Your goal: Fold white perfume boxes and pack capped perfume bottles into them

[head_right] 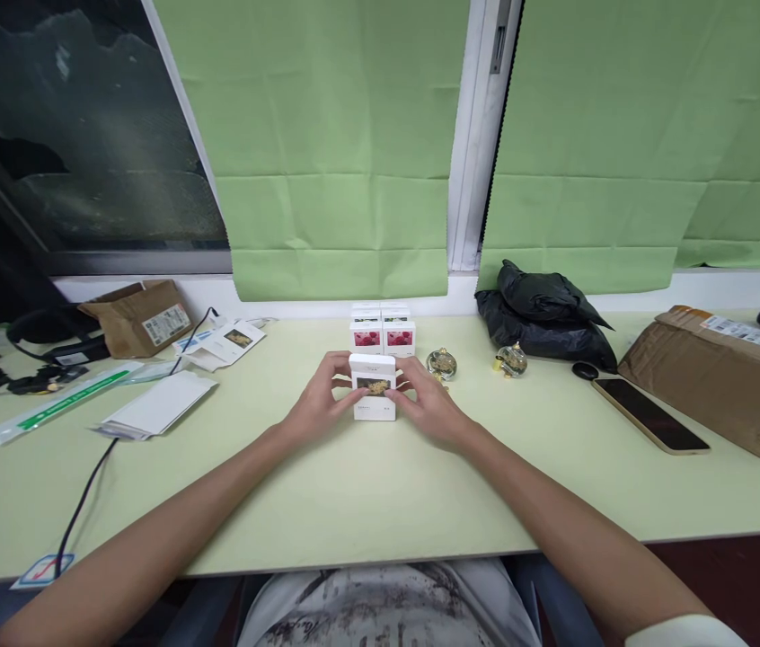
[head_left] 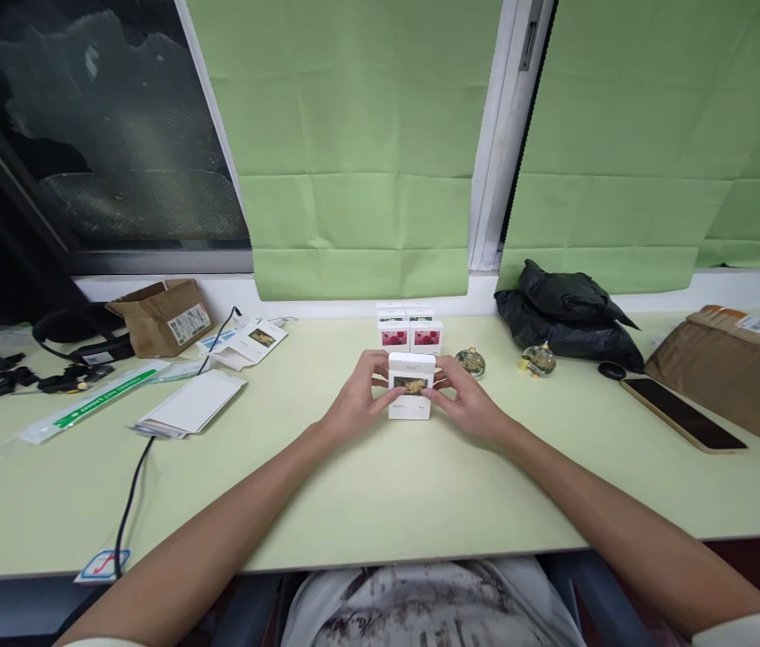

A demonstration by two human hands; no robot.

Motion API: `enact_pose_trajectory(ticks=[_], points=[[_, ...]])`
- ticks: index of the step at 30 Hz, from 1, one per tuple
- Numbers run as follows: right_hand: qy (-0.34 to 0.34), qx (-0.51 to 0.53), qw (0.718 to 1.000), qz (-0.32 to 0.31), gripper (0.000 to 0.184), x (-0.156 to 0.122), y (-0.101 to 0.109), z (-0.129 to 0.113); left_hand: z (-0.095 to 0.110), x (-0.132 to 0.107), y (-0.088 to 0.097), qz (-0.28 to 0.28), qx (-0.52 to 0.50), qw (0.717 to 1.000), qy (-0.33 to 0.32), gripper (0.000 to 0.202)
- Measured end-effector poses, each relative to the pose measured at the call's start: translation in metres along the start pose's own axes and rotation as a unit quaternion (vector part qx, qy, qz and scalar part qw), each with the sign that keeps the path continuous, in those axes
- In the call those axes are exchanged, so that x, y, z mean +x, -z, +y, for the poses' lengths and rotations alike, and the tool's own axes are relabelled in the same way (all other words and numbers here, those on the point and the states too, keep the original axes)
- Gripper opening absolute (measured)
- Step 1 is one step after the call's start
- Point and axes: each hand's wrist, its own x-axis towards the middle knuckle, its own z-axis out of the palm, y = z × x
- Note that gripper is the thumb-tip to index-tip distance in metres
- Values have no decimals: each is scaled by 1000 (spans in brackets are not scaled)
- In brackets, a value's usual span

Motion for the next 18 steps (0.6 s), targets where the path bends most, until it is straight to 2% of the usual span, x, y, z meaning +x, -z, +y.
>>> enact_pose_trajectory(ticks=[3,7,9,12,15,18], points=[[-31,25,999,30,44,1,-1,7,-6,1,-3,45,26,999,-8,29],[-27,49,995,77,29,1,-4,12,-9,2,-3,67,51,996,-19,29],[-8,32,995,97,22,2,-3,12,-9,2,-2,70,68,995,-14,29],[11,21,994,109,25,4,-1,13,-7,2,0,65,121,990,-14,32],[7,55,993,102,27,7,0,16,-5,2,2,51,153,986,-35,31],[-7,84,992,90,28,8,-2,19,-4,1,4,44,137,988,-48,27]])
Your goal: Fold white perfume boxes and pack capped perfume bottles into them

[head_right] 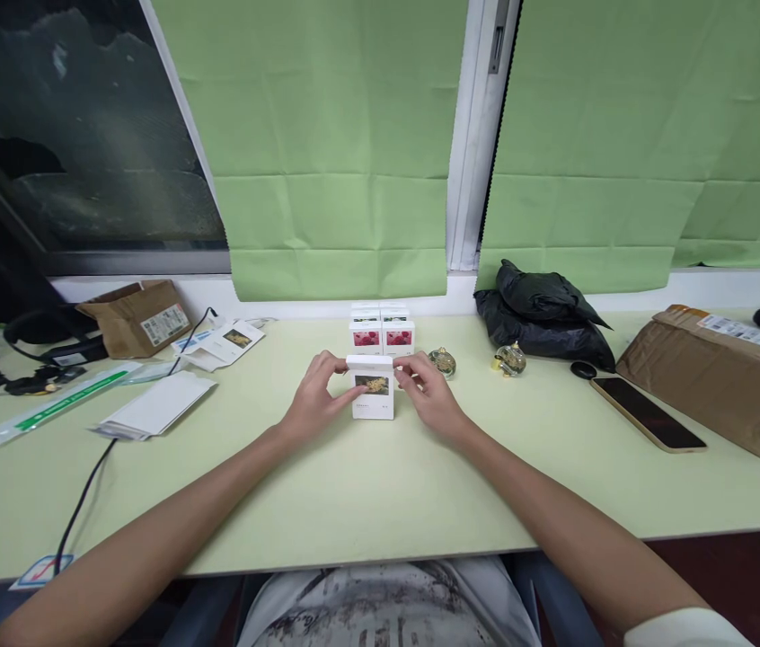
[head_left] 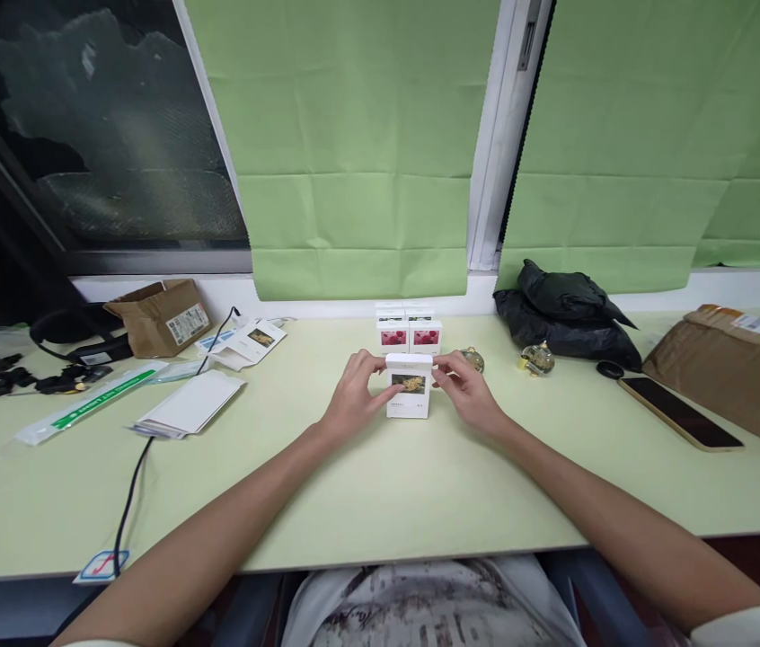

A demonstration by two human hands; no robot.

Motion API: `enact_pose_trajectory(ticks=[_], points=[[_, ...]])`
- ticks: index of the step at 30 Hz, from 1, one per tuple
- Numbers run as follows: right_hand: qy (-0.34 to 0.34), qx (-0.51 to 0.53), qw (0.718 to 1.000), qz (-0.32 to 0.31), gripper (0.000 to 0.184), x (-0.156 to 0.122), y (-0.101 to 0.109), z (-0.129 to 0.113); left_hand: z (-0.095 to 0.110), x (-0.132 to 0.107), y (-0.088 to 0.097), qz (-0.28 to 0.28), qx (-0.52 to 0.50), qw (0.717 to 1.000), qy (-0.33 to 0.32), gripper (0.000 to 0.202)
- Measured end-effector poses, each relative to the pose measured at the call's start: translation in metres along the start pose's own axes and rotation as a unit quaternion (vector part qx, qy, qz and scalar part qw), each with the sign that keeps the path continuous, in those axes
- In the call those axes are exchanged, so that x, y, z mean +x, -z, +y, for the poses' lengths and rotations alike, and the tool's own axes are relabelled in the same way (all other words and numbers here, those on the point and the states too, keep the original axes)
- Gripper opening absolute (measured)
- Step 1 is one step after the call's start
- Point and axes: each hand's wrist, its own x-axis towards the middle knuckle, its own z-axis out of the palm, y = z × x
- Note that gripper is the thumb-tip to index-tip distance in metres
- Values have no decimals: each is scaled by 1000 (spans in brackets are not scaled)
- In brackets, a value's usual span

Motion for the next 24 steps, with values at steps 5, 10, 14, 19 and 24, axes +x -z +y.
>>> enact_pose_trajectory(ticks=[5,10,14,19,24], points=[[-12,36,999,-34,27,-1,-2,-4,6,2,8,1,-83,997,-7,22],[-19,41,998,-36,36,-1,-1,-12,10,7,13,27,-157,986,50,44],[-24,19,999,-21,36,-1,-2,-13,10,10,16,1,-164,985,58,35],[14,-29,999,-43,27,-2,0,-16,10,10,20,-44,-159,986,6,18],[82,-177,980,-39,27,-5,3,-21,8,5,11,-24,-82,996,-4,17]])
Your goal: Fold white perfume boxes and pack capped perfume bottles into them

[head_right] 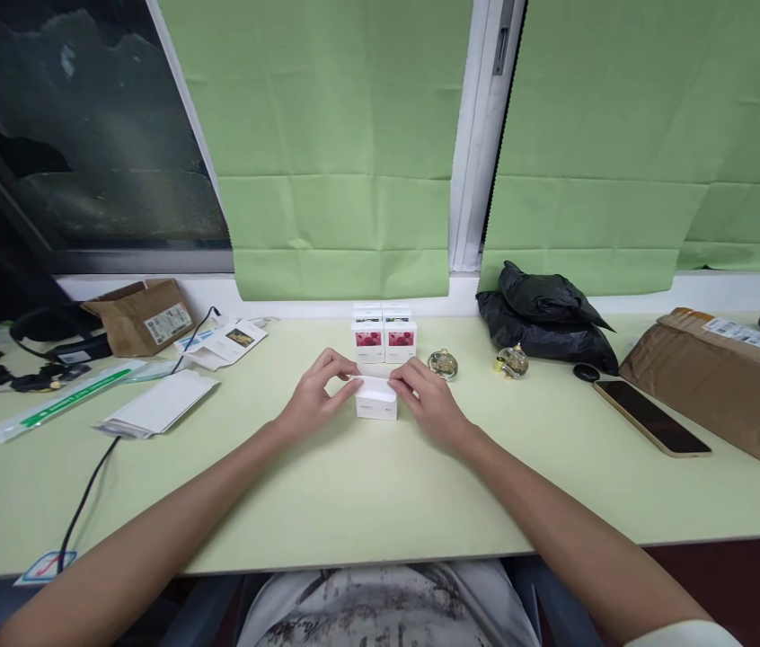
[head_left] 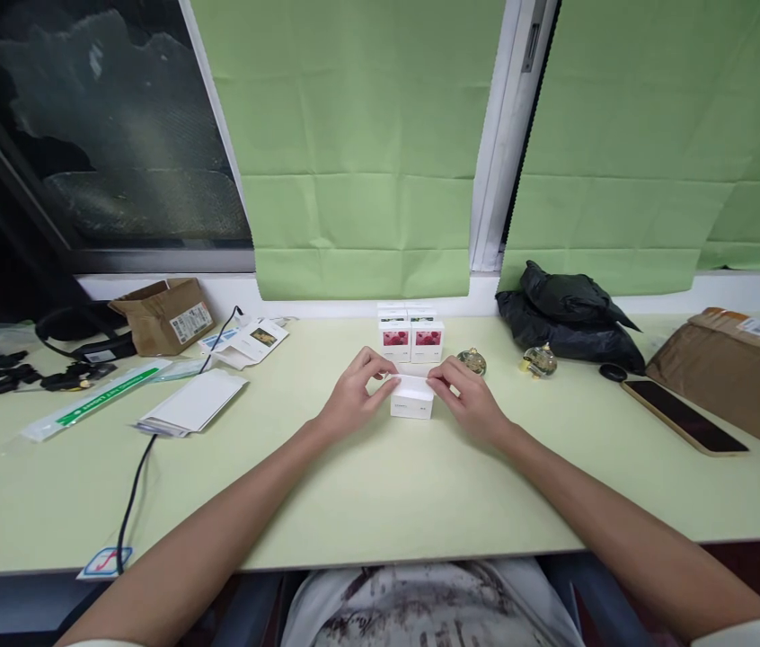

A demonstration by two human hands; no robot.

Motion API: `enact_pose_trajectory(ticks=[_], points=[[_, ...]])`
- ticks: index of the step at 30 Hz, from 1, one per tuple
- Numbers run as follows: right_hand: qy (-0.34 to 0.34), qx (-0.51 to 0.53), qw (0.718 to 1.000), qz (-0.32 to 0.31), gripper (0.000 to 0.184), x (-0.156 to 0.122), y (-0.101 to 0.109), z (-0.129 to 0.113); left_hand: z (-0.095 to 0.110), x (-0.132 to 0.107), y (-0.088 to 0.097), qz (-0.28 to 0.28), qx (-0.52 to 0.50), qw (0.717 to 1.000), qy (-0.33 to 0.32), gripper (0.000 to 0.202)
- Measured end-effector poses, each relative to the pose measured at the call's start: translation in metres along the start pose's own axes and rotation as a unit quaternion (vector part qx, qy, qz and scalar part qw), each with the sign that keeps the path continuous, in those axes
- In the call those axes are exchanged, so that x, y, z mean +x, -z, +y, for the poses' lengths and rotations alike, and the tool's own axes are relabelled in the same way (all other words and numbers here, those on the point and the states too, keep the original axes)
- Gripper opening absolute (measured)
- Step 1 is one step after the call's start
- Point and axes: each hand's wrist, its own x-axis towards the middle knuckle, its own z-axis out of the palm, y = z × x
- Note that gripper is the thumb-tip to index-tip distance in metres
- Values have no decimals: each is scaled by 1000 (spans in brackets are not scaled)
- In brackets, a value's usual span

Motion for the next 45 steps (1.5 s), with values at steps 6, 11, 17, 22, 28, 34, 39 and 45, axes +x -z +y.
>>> enact_pose_trajectory(ticks=[6,11,17,22,28,34,39,45], points=[[38,-48,998,-6,27,-3,-1,2,-5,-4,-10,21,32,999,-5,15],[23,-33,999,24,23,-2,-3,4,-4,-5,-11,-2,-2,1000,29,32],[-7,-8,1000,5,28,-4,-7,8,-11,-10,-8,-85,-118,982,124,82],[-28,-6,1000,-12,29,-5,-9,8,-17,-8,-5,-124,-103,981,110,116],[-70,11,997,-12,35,-5,-7,4,-26,-5,-7,-115,-93,974,170,61],[-105,4,992,-63,36,-5,-7,6,-69,-1,2,19,-41,964,262,49],[-122,-15,980,-157,36,-7,-10,16,-97,-4,0,38,-85,954,286,62],[-131,-9,971,-201,40,-9,-13,23,-96,-5,5,-23,-86,952,295,81]])
